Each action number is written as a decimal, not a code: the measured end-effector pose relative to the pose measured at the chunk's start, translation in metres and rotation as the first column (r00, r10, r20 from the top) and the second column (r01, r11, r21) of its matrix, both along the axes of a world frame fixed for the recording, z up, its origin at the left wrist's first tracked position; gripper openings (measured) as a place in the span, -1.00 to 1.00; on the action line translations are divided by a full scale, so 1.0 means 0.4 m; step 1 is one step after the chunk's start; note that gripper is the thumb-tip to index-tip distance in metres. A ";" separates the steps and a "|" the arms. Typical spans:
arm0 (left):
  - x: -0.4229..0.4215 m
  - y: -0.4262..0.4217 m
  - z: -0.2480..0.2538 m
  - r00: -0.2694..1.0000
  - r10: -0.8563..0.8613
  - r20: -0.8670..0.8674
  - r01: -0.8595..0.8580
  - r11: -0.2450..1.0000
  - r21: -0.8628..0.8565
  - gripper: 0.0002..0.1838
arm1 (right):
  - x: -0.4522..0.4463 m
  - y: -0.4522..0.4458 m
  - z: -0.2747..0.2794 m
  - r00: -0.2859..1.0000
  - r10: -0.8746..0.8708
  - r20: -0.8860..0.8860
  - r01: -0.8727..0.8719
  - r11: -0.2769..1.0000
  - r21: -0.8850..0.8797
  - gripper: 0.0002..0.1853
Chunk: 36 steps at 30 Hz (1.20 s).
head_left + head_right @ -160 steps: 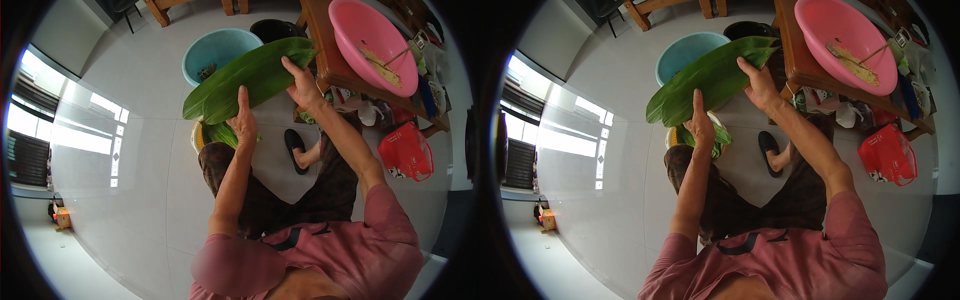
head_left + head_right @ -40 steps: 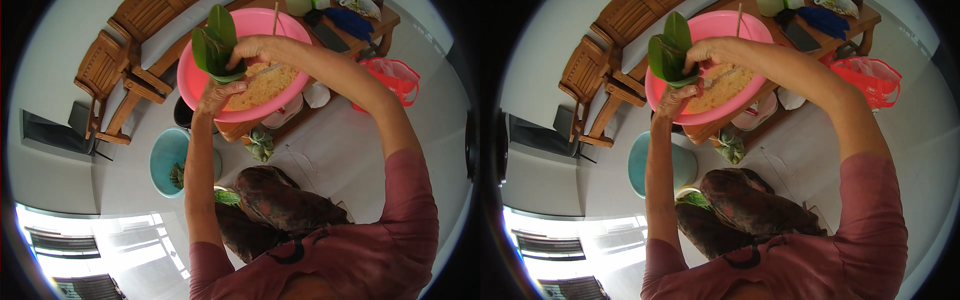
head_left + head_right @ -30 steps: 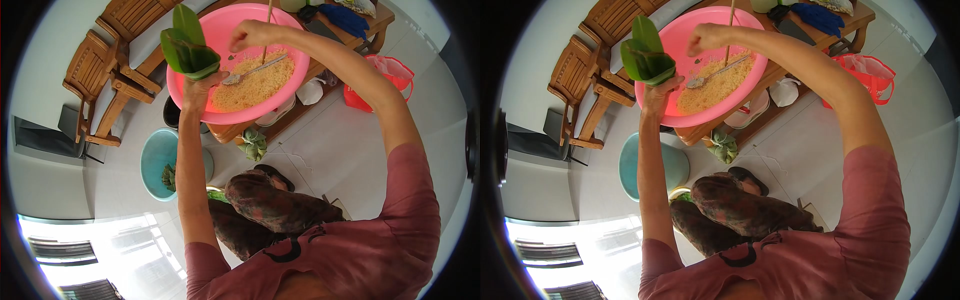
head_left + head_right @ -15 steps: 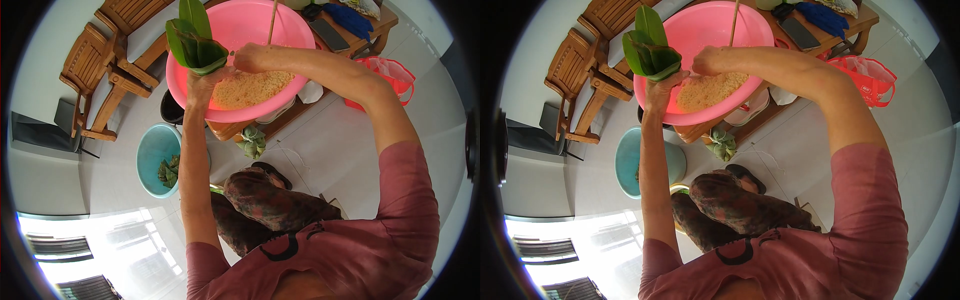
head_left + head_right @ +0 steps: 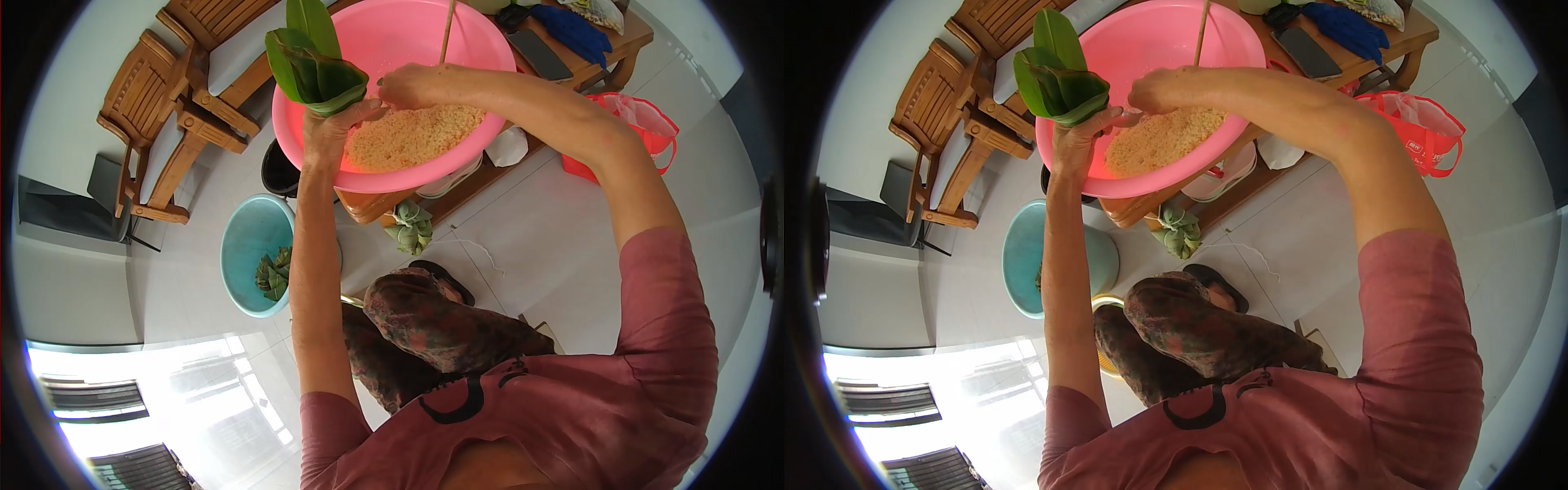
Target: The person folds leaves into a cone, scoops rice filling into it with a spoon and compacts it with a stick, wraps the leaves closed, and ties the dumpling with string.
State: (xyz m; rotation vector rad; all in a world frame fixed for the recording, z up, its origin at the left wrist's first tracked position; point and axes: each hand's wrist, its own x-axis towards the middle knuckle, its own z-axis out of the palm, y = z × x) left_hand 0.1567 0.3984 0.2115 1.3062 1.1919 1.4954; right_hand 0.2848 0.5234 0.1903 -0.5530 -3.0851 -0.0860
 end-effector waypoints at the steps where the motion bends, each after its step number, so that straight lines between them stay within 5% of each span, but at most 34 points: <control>1: 0.002 -0.004 0.003 1.000 -0.002 0.013 0.002 1.000 -0.005 -0.66 | 0.004 0.001 -0.002 0.998 -0.002 -0.055 -0.001 0.998 -0.062 -0.83; 3: 0.011 -0.011 0.012 0.999 -0.009 0.041 0.010 1.000 -0.012 -0.66 | 0.026 0.001 0.011 0.986 -0.019 -0.163 -0.011 0.984 -0.180 -0.81; 6: 0.013 -0.010 0.013 0.998 -0.029 0.057 0.028 1.000 0.010 -0.67 | 0.044 -0.010 0.056 0.996 0.002 -0.088 -0.023 0.972 -0.233 -0.79; 9: 0.016 -0.015 0.017 0.998 -0.044 0.049 0.042 0.999 0.033 -0.67 | 0.054 -0.003 0.083 0.999 -0.039 -0.005 0.037 0.987 -0.159 -0.79; 12: -0.001 -0.003 0.000 0.999 -0.021 -0.030 0.022 0.999 0.037 -0.68 | 0.067 0.041 0.062 0.993 -0.048 -0.107 0.038 0.995 -0.096 -0.81; 15: 0.002 -0.003 -0.002 0.999 -0.016 -0.030 0.016 1.000 0.026 -0.66 | 0.088 0.043 0.066 0.965 -0.234 -0.122 0.212 0.962 -0.169 -0.85; 18: 0.014 -0.011 0.007 1.000 -0.006 -0.012 0.007 1.000 0.017 -0.64 | 0.103 0.042 0.052 0.949 -0.141 -0.281 0.114 0.987 -0.112 -0.87; 27: 0.005 0.000 -0.008 0.997 -0.042 -0.065 0.041 0.999 -0.015 -0.63 | 0.089 0.045 0.063 0.988 -0.150 0.046 0.138 0.969 0.206 -0.81; 30: 0.000 0.003 -0.016 0.995 -0.096 0.004 0.096 0.995 -0.010 -0.63 | 0.090 0.017 0.074 0.991 -0.017 0.136 0.006 0.997 0.078 -0.83; 36: 0.014 -0.005 0.004 0.992 -0.026 -0.121 0.022 0.999 -0.037 -0.62 | 0.089 -0.008 0.079 0.954 -0.108 0.280 0.169 0.965 -0.202 -0.82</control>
